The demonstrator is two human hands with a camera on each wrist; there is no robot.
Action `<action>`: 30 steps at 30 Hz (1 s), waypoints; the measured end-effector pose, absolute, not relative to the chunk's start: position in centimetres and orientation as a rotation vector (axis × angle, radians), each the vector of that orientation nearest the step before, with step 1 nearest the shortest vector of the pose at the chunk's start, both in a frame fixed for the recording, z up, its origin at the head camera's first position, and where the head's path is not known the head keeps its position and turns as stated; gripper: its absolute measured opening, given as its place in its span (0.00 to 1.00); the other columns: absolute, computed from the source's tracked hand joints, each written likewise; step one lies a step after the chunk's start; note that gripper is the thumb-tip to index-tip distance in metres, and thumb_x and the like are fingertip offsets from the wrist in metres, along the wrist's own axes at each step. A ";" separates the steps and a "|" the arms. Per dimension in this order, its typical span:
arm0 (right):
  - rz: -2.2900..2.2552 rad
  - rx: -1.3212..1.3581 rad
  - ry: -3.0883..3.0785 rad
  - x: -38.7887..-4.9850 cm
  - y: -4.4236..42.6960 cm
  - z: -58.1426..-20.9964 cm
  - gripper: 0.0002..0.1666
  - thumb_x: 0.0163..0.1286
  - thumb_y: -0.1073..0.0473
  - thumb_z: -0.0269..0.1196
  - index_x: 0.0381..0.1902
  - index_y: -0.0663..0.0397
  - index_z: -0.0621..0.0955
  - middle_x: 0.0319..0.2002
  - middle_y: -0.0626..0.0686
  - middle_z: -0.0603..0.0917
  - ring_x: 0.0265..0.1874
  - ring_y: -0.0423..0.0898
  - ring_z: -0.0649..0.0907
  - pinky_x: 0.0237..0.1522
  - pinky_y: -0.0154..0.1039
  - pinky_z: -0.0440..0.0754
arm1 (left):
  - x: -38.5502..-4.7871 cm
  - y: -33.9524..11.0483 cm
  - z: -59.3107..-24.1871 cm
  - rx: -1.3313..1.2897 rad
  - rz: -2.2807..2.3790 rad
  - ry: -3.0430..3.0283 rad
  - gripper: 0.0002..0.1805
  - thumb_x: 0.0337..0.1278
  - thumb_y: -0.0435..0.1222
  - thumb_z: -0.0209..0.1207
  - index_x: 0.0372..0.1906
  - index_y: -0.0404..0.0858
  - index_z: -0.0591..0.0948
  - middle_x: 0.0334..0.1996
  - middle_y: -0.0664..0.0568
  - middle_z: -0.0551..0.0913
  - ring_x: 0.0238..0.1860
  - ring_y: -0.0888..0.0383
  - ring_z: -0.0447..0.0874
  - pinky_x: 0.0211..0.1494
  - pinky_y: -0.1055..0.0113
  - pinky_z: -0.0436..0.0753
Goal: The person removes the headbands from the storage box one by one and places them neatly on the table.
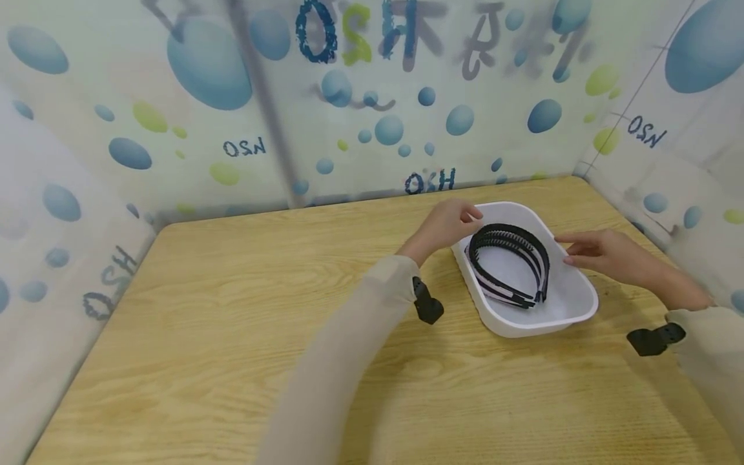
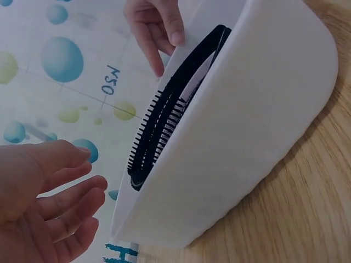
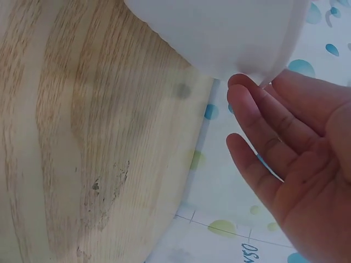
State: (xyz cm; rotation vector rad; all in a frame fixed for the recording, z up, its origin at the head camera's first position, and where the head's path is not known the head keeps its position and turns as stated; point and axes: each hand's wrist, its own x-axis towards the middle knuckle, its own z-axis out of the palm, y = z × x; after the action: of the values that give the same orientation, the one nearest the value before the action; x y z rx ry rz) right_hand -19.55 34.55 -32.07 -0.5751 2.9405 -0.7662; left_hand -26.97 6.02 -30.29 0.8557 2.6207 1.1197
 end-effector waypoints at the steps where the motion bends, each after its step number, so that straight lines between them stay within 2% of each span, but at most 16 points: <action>1: -0.771 -0.579 2.949 -19.5 34.5 -32.1 0.24 0.61 0.67 0.62 0.54 0.73 0.73 0.32 0.59 0.84 0.29 0.37 0.82 0.29 0.32 0.79 | -27.1 6.3 -30.2 0.862 1.116 2.611 0.14 0.60 0.38 0.56 0.48 0.37 0.80 0.41 0.50 0.81 0.41 0.60 0.77 0.39 0.74 0.75; 4: -0.787 -0.584 2.956 -19.5 34.5 -32.2 0.23 0.60 0.68 0.62 0.53 0.73 0.74 0.32 0.59 0.84 0.28 0.34 0.81 0.28 0.30 0.79 | -27.4 7.1 -30.1 0.851 1.119 2.584 0.15 0.58 0.36 0.58 0.49 0.36 0.79 0.40 0.50 0.81 0.41 0.61 0.77 0.39 0.75 0.75; 17: -0.795 -0.554 2.949 -19.5 34.5 -32.2 0.24 0.60 0.69 0.62 0.54 0.73 0.73 0.33 0.61 0.83 0.29 0.48 0.83 0.28 0.31 0.79 | -29.1 8.8 -30.1 0.819 1.022 2.587 0.16 0.54 0.33 0.61 0.49 0.35 0.79 0.44 0.48 0.80 0.44 0.58 0.77 0.41 0.73 0.75; 30: -0.821 -0.571 2.945 -19.3 34.5 -32.2 0.24 0.60 0.70 0.62 0.54 0.73 0.73 0.34 0.61 0.83 0.29 0.49 0.83 0.29 0.32 0.80 | -29.8 10.6 -30.3 0.835 0.826 2.565 0.16 0.54 0.30 0.60 0.50 0.36 0.80 0.44 0.49 0.80 0.44 0.58 0.76 0.41 0.75 0.76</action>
State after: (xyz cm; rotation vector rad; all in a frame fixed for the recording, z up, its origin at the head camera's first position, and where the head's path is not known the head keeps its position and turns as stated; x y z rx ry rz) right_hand -19.27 34.49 -32.17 -0.5714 2.9455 -0.8205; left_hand -29.80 10.64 -30.34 0.8351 2.5648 0.8262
